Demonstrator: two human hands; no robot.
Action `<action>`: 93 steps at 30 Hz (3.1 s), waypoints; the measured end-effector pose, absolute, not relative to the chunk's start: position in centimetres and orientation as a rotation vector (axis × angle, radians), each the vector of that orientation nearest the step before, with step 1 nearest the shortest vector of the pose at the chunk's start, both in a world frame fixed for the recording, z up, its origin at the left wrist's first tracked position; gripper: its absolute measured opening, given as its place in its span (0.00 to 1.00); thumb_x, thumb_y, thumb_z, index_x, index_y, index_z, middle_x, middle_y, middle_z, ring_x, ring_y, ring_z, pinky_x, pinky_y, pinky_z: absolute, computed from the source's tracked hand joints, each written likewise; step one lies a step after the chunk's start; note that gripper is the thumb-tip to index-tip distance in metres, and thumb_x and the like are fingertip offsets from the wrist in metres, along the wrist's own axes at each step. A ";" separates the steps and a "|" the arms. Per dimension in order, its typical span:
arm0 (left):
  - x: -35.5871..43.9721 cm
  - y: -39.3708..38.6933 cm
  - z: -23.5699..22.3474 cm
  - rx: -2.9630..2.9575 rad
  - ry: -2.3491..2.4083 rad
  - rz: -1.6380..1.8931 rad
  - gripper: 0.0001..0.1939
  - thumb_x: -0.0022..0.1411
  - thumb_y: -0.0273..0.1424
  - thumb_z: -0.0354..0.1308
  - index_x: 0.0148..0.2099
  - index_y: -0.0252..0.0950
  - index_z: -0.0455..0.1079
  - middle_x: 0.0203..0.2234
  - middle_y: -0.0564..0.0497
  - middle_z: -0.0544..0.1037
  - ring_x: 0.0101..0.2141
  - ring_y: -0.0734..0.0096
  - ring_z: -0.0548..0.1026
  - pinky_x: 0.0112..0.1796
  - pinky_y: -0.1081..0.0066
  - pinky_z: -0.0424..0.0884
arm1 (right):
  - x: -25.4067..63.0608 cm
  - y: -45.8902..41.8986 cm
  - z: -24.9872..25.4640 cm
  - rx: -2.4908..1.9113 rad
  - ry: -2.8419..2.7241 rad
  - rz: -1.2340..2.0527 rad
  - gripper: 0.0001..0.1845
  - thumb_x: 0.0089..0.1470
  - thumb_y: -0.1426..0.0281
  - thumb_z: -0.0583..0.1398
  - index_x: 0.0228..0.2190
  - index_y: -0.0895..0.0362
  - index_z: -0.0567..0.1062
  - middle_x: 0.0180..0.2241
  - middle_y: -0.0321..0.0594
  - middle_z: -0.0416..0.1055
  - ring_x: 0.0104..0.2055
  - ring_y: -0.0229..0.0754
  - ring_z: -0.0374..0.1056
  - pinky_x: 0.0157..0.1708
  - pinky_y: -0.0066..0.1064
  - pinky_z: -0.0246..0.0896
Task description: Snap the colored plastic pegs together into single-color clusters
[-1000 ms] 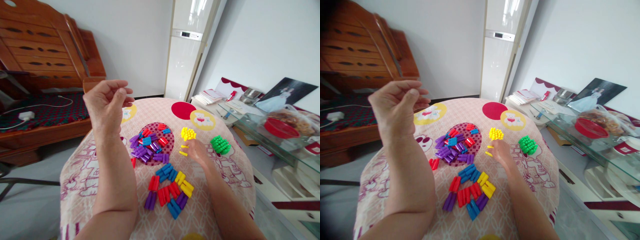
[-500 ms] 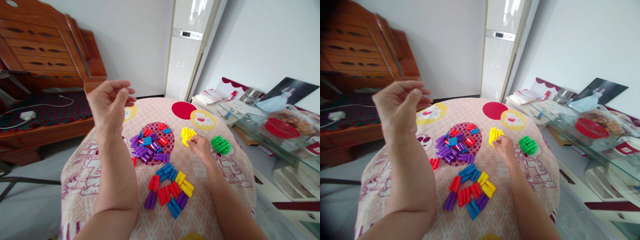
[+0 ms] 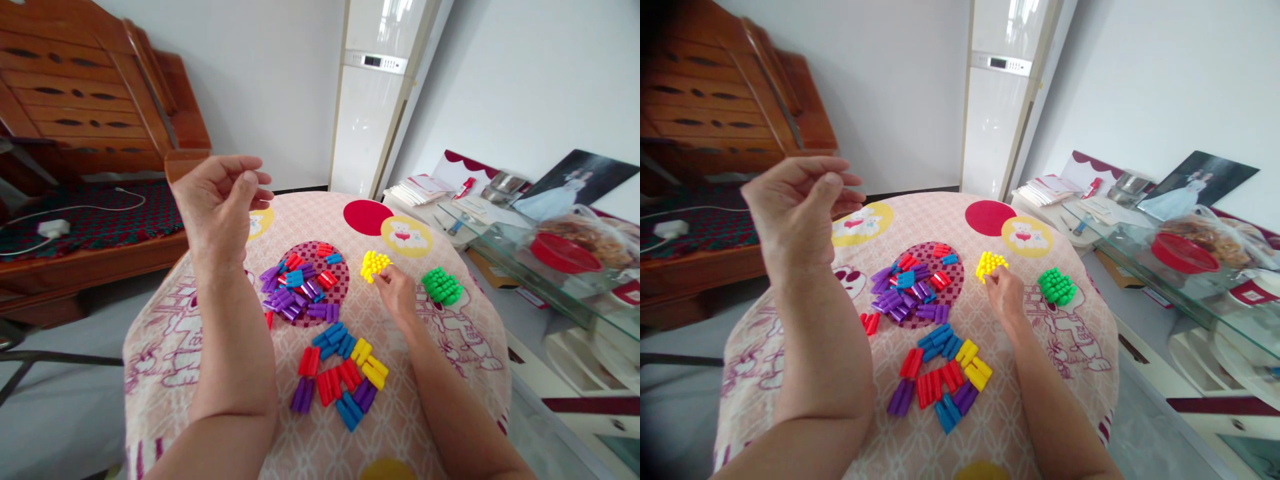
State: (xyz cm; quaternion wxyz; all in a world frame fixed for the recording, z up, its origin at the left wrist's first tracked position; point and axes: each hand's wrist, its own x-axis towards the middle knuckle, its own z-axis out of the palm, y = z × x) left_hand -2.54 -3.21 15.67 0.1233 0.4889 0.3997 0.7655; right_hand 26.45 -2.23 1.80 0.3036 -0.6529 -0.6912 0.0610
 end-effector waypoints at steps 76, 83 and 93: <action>-2.4 -3.5 16.0 1.423 1.183 2.246 0.11 0.56 0.21 0.57 0.39 0.34 0.79 0.26 0.52 0.81 0.21 0.79 0.77 0.21 0.82 0.73 | 30.1 -10.0 6.5 -1.508 -2.499 0.898 0.12 0.53 0.60 0.62 0.31 0.57 0.77 0.26 0.36 0.74 0.29 0.39 0.66 0.28 0.28 0.49; -2.3 -3.6 16.1 1.435 1.182 2.240 0.11 0.56 0.22 0.58 0.39 0.33 0.79 0.26 0.51 0.81 0.21 0.79 0.77 0.21 0.81 0.73 | 28.6 -12.6 5.9 -1.343 -2.837 0.877 0.10 0.51 0.64 0.64 0.25 0.57 0.73 0.25 0.32 0.68 0.27 0.34 0.58 0.28 0.28 0.42; -2.5 -3.5 16.0 1.422 1.220 2.231 0.11 0.56 0.22 0.58 0.39 0.34 0.79 0.26 0.51 0.81 0.21 0.80 0.77 0.22 0.82 0.73 | 30.4 -10.9 5.2 -1.371 -2.305 1.252 0.08 0.50 0.68 0.61 0.29 0.58 0.80 0.26 0.35 0.75 0.28 0.38 0.68 0.28 0.26 0.56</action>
